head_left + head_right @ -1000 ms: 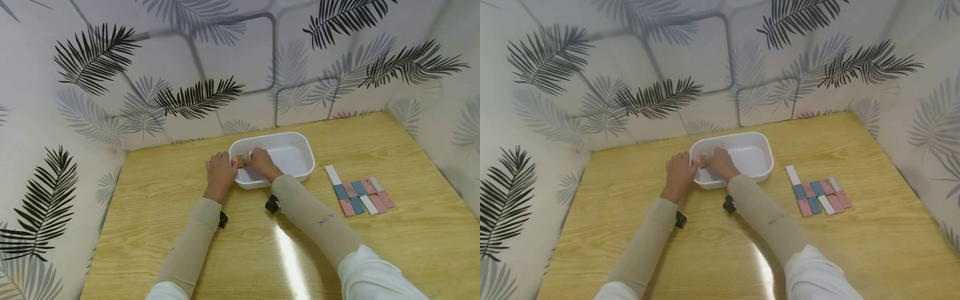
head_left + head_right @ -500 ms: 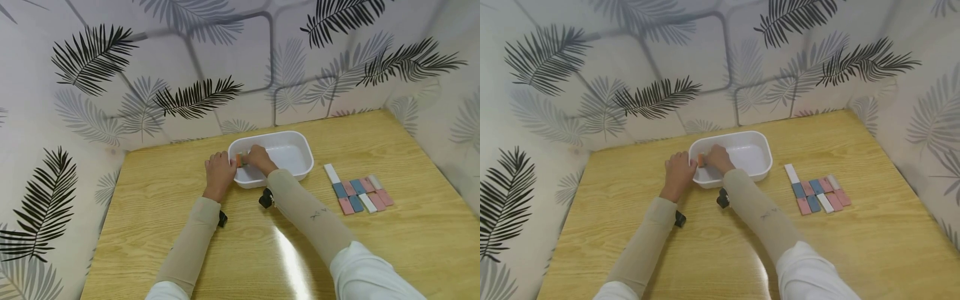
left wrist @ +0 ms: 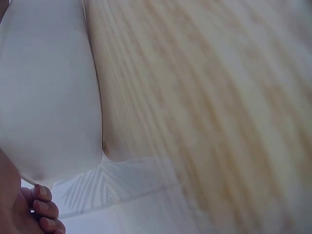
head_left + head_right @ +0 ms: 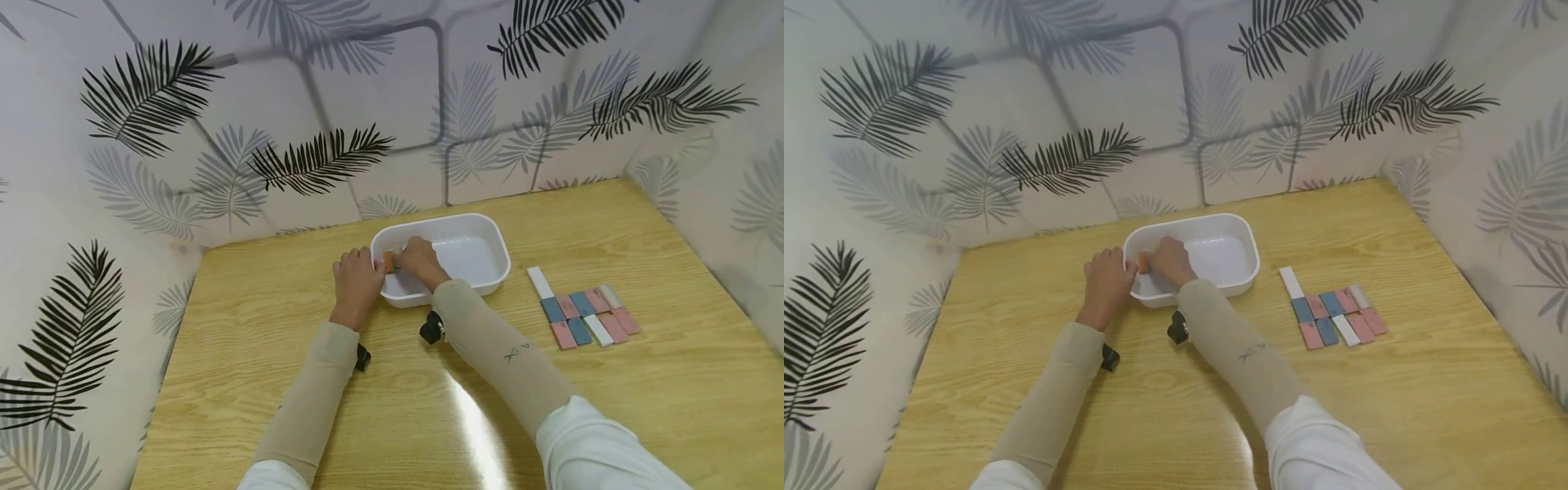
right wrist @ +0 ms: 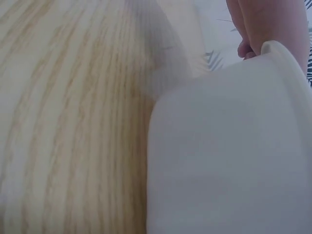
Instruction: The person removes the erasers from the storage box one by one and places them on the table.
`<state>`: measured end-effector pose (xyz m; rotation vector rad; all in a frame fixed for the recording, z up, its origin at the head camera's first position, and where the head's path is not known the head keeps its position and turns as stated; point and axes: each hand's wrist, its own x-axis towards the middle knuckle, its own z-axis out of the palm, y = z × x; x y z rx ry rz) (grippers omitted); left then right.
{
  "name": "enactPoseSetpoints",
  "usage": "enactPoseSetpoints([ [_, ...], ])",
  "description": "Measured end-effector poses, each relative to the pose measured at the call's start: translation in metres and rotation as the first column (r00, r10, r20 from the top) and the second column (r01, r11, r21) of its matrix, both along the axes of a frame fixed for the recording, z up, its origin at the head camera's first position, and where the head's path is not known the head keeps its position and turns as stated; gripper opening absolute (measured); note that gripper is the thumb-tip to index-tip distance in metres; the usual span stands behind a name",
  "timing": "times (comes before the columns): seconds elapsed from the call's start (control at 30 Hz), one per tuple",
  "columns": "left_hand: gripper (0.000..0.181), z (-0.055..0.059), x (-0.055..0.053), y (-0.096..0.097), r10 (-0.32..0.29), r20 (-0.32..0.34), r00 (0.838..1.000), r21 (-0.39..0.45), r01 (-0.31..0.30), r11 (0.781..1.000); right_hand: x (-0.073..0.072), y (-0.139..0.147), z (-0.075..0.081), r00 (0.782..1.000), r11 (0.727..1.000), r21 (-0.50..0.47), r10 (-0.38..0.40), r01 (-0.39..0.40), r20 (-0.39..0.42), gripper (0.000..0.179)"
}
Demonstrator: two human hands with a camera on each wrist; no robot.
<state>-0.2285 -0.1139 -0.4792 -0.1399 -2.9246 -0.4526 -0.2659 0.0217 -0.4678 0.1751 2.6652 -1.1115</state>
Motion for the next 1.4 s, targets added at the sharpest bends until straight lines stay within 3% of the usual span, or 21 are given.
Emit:
enactPoseSetpoints([
  [0.27, 0.028, 0.004, 0.001, 0.001, -0.004, -0.001, 1.0, 0.001, 0.004, 1.0, 0.002, -0.001, -0.002, 0.998, 1.0, -0.017, -0.016, 0.015, -0.066, 0.02],
  [0.43, 0.027, 0.003, 0.001, 0.0, 0.005, 0.001, 1.0, 0.006, -0.005, 1.0, 0.006, 0.002, -0.001, 0.998, 0.999, -0.042, 0.005, -0.008, -0.059, 0.025],
  [0.57, 0.028, 0.001, 0.001, 0.0, 0.009, 0.013, 1.0, -0.001, -0.009, 1.0, 0.01, 0.009, 0.005, 0.997, 0.999, -0.018, 0.034, -0.036, -0.062, 0.023],
  [0.7, 0.028, 0.002, 0.001, -0.001, 0.011, 0.013, 1.0, -0.008, -0.011, 1.0, 0.013, 0.018, 0.013, 0.989, 0.997, 0.019, 0.078, -0.076, -0.127, 0.03],
  [0.83, 0.03, 0.004, 0.002, 0.0, 0.005, 0.019, 1.0, -0.008, -0.005, 1.0, 0.019, 0.031, 0.026, 0.982, 0.995, -0.005, 0.097, -0.099, -0.162, 0.034],
  [1.0, 0.032, 0.003, 0.002, 0.001, 0.007, 0.033, 0.999, -0.01, -0.007, 1.0, 0.03, 0.054, 0.04, 0.972, 0.99, -0.053, 0.118, -0.131, -0.205, 0.033],
  [1.3, 0.03, 0.004, 0.002, 0.001, -0.005, 0.002, 1.0, -0.003, 0.005, 1.0, 0.058, 0.119, 0.064, 0.936, 0.989, -0.035, 0.124, -0.143, -0.33, 0.029],
  [1.4, 0.029, 0.004, 0.002, 0.001, -0.006, 0.002, 1.0, -0.014, 0.006, 1.0, 0.068, 0.145, 0.07, 0.943, 0.99, -0.055, 0.108, -0.132, -0.316, 0.032],
])
